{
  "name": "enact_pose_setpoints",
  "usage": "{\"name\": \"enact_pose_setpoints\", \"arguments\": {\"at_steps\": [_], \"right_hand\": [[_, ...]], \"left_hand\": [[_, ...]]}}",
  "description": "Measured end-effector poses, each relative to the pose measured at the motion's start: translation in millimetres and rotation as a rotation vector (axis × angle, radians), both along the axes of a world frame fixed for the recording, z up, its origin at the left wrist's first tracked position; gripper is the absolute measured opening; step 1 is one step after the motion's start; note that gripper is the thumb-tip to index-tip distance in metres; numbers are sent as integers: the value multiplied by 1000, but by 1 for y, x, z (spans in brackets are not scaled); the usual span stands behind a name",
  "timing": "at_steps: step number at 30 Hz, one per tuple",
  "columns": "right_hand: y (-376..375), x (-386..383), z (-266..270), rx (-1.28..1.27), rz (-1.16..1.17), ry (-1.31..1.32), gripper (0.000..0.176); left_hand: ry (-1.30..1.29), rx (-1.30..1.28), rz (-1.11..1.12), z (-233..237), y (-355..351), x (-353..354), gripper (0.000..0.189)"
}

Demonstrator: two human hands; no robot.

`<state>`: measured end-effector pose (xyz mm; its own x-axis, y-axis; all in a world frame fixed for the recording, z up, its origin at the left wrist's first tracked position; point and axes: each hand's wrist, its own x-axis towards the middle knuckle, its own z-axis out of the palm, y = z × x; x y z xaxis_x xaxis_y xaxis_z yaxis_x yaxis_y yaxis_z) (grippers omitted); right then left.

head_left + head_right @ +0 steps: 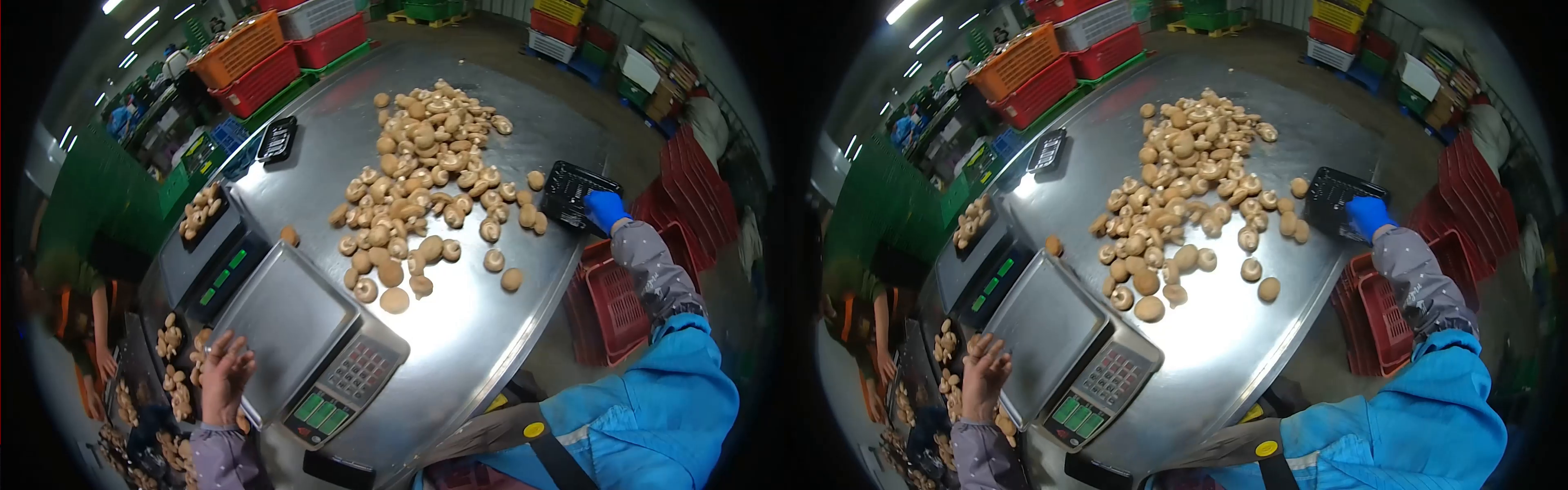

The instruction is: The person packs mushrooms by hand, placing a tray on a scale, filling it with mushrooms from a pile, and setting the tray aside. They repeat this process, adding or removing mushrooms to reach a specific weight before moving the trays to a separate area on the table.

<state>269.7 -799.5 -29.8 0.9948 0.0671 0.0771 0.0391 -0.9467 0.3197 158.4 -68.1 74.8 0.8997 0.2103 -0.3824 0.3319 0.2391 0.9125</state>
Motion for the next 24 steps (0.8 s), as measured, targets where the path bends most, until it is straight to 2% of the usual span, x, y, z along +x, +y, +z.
{"name": "enact_pose_setpoints", "arguments": {"at_steps": [4,6,8,10,12,14,15,17,18,20,21,22,23,24], "right_hand": [[1,1,6,16,153,-38,13],[-7,2,2,15,141,-36,12],[-7,6,-1,118,109,-39,11],[7,1,19,190,42,0,15],[7,4,19,235,9,-105,15],[10,13,25,285,70,-302,11],[22,14,37,288,85,-307,11],[56,11,60,507,159,-373,11],[73,7,65,516,356,-351,12],[109,-14,73,493,347,6,15],[124,-23,70,603,391,284,14],[135,-38,78,728,485,566,9],[140,-49,67,563,822,496,10],[141,-60,48,671,875,604,12]], "left_hand": [[39,-79,-156,-6,-65,16,41],[74,-106,-208,-11,-92,22,41],[105,-127,-267,-20,-115,26,49],[189,-140,-287,-20,-143,32,41],[201,-164,-352,-30,-164,34,41],[235,-184,-401,-39,-191,34,40],[262,-247,-427,-43,-206,34,42],[299,-400,-499,-50,-237,29,48],[308,-489,-543,-55,-252,26,52],[317,-721,-620,-57,-279,16,60],[347,-802,-633,-62,-291,10,59],[417,-894,-586,-74,-302,3,50],[479,-947,-585,-88,-310,-3,49],[543,-1007,-580,-100,-318,-10,49]]}}
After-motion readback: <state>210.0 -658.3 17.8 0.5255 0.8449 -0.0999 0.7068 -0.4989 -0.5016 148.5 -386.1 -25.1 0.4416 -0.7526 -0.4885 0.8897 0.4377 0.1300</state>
